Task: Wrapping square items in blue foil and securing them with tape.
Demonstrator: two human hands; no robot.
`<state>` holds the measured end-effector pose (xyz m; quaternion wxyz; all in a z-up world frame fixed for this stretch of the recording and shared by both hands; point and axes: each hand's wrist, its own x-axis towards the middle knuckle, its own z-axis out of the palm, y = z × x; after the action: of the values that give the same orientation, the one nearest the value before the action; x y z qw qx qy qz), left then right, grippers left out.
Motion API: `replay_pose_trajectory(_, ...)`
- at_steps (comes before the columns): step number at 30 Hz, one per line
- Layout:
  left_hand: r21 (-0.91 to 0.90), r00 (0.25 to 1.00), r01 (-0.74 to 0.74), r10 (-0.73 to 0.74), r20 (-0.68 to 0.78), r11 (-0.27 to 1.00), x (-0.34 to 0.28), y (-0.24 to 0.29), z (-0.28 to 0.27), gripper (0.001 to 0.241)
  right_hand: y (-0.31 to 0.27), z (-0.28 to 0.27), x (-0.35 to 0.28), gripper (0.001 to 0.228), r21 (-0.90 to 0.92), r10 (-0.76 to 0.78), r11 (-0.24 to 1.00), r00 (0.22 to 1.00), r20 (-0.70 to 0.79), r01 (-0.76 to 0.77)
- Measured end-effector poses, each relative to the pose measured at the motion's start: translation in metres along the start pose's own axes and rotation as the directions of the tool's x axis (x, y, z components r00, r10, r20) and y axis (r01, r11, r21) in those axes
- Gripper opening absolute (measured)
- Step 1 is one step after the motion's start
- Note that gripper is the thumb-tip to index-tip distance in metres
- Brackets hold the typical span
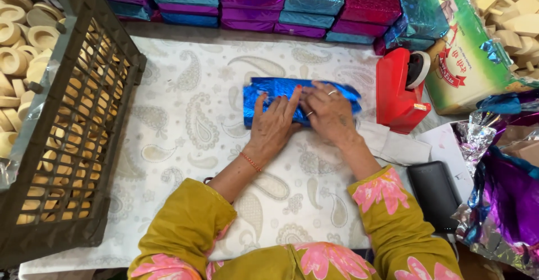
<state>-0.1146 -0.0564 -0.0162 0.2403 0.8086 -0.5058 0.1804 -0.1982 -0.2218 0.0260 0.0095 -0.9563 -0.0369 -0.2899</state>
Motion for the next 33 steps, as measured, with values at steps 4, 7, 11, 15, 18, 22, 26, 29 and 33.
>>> replay_pose_trajectory(4, 0.041, 0.997, 0.068, -0.067, -0.042, 0.997, 0.004, -0.015, -0.013, 0.096, 0.001, -0.025, 0.006, 0.014, 0.023, 0.061, 0.998, 0.993, -0.099, -0.059)
replay_pose_trajectory(7, 0.043, 0.993, 0.063, -0.058, -0.098, 0.997, 0.002, -0.022, -0.012, 0.077, 0.002, -0.025, 0.006, 0.014, 0.056, 0.122, 0.992, 0.982, -0.141, -0.115)
replay_pose_trajectory(11, 0.043, 0.992, 0.058, -0.053, -0.114, 0.997, 0.001, -0.021, -0.012, 0.059, -0.003, -0.012, 0.007, 0.028, 0.079, 0.158, 0.986, 0.979, -0.128, -0.149)
replay_pose_trajectory(15, 0.017, 0.99, 0.062, -0.059, -0.128, 0.998, 0.003, -0.022, -0.011, 0.059, -0.01, 0.001, 0.011, 0.05, 0.078, 0.126, 0.99, 0.99, -0.06, -0.121)
replay_pose_trajectory(18, 0.001, 0.99, 0.053, -0.053, -0.131, 0.999, 0.003, -0.024, -0.007, 0.057, 0.0, 0.03, -0.005, 0.044, 0.036, 0.108, 0.993, 0.993, 0.04, -0.11)
replay_pose_trajectory(22, -0.005, 0.989, 0.046, -0.046, -0.141, 0.999, 0.003, -0.026, -0.005, 0.053, -0.006, 0.025, -0.013, 0.036, -0.007, 0.107, 0.994, 0.986, 0.128, -0.107)
replay_pose_trajectory(26, 0.006, 0.985, -0.027, 0.027, -0.168, 1.0, 0.007, -0.027, -0.011, 0.052, -0.01, 0.018, -0.017, 0.038, -0.035, 0.095, 0.995, 0.984, 0.148, -0.091)
replay_pose_trajectory(29, -0.044, 0.994, -0.028, 0.023, -0.107, 0.999, 0.003, -0.033, 0.005, 0.054, -0.01, 0.02, -0.019, 0.039, -0.031, 0.095, 0.995, 0.986, 0.139, -0.092)
replay_pose_trajectory(33, -0.131, 0.999, -0.001, -0.003, -0.034, 0.991, 0.004, -0.032, -0.002, 0.066, -0.01, 0.024, -0.024, 0.037, -0.009, 0.1, 0.995, 0.991, 0.089, -0.1)
